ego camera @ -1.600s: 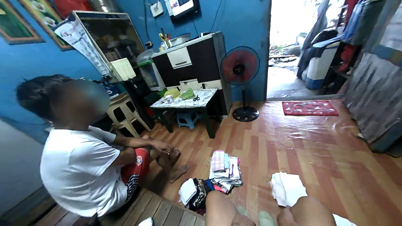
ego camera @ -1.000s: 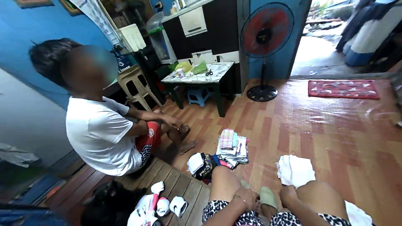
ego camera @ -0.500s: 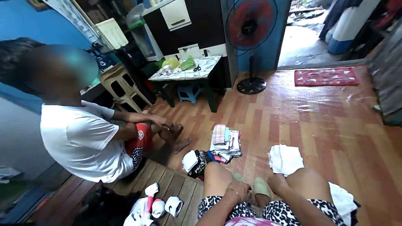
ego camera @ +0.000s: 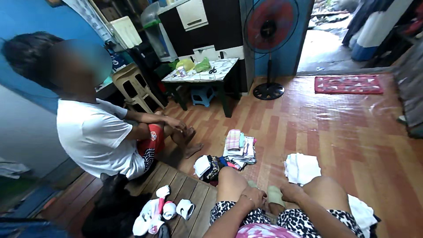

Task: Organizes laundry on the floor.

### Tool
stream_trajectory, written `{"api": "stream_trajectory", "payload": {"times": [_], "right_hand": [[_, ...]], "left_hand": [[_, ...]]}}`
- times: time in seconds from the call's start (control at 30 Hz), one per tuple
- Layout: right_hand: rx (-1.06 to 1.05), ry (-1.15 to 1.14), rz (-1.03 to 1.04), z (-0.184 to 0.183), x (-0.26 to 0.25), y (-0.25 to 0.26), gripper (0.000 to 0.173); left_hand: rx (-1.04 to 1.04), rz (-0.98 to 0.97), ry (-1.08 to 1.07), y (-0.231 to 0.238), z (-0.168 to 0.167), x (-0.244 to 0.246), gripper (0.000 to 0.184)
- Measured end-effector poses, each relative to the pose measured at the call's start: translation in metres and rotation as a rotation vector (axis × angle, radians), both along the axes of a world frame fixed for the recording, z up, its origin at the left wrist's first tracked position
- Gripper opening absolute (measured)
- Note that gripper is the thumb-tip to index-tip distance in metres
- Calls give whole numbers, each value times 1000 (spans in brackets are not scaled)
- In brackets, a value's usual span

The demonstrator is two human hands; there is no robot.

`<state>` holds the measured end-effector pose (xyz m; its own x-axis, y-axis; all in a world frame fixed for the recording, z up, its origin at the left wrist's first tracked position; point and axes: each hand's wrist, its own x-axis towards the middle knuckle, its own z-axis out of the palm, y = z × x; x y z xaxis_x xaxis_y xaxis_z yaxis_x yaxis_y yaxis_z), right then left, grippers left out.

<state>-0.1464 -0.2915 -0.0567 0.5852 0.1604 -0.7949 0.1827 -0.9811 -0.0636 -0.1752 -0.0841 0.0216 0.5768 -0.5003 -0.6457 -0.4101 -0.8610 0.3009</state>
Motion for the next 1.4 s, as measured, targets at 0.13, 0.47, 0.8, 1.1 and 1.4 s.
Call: {"api": "stream_trajectory", "payload": {"times": [0.13, 0.47, 0.8, 1.1, 1.4], "right_hand": [[78, 7, 0, -4, 5, -4, 52], [43, 43, 48, -3, 10, -3, 53], [39, 49, 14, -9, 14, -7, 50], [137, -17, -87, -4, 4, -11, 49], [125, 4, -83, 19, 2, -5, 47]], "left_hand": [[-36, 34, 15, 1, 8, -1, 38], [-5, 25, 30, -2, 7, 4, 39], [-1, 13, 31, -3, -2, 10, 38], [-43, 36, 25, -6, -4, 8, 39], [30, -24, -2, -7, -1, 7, 38]]}}
